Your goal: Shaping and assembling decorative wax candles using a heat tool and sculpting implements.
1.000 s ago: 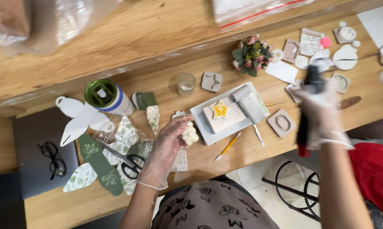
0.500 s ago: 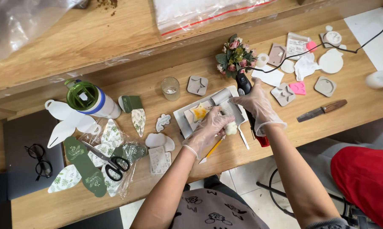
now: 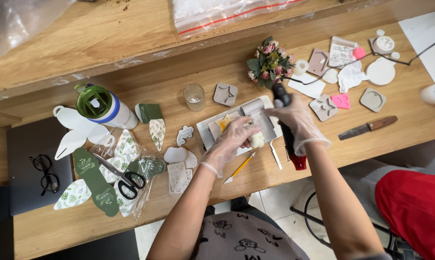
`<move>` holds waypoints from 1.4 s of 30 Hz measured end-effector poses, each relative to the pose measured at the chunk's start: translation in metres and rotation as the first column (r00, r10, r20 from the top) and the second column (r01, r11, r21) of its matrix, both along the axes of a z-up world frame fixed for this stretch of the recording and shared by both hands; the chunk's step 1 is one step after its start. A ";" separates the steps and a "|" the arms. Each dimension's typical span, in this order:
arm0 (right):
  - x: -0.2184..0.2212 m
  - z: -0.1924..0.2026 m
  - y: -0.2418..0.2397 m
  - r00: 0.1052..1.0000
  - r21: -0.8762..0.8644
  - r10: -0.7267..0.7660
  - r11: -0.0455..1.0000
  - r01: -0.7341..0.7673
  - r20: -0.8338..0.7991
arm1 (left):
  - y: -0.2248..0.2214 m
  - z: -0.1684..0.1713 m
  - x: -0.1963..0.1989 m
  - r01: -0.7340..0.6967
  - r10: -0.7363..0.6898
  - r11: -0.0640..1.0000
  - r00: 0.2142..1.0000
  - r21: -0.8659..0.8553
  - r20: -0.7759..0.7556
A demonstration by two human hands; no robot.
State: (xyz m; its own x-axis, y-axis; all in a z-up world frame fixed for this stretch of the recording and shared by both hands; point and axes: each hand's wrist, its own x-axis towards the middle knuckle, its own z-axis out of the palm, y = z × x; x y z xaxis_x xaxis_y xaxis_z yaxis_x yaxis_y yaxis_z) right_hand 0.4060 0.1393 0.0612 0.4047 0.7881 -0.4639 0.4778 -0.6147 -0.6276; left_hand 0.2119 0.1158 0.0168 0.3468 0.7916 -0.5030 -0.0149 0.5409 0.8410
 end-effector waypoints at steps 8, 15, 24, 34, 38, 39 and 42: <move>0.003 0.088 -0.055 0.594 0.215 -0.261 0.762 0.611 -0.761 | -0.013 0.100 -0.122 -0.257 0.253 0.965 0.964 0.053 0.079; -0.080 0.107 -0.051 0.656 0.599 0.090 0.513 0.615 -0.750 | -0.024 0.055 -0.193 -0.387 0.380 0.920 0.920 0.065 0.099; -0.101 0.046 -0.031 0.825 0.831 0.213 0.345 0.437 -0.523 | -0.031 0.007 -0.226 -0.402 0.383 0.911 0.907 0.095 0.174; -0.114 0.036 -0.033 0.865 0.838 0.138 0.361 0.409 -0.482 | -0.022 0.015 -0.239 -0.350 0.336 0.930 0.934 0.114 0.121; -0.122 0.039 -0.034 0.869 0.836 0.119 0.362 0.412 -0.480 | -0.019 0.011 -0.243 -0.341 0.329 0.933 0.938 0.113 0.112; -0.122 0.039 -0.034 0.874 0.839 0.116 0.364 0.405 -0.472 | -0.019 0.011 -0.243 -0.345 0.333 0.931 0.936 0.116 0.112; -0.121 0.034 -0.032 0.883 0.843 0.109 0.370 0.390 -0.456 | -0.020 0.009 -0.246 -0.350 0.337 0.929 0.934 0.122 0.117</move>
State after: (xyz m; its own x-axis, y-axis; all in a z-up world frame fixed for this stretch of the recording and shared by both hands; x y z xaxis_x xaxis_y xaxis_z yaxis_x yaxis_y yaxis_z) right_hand 0.2848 0.1075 0.0953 0.5440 0.7635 0.3481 0.0190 0.4036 -0.9147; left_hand -0.0338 0.0963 0.0261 0.0806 0.9299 -0.3588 -0.2603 0.3671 0.8930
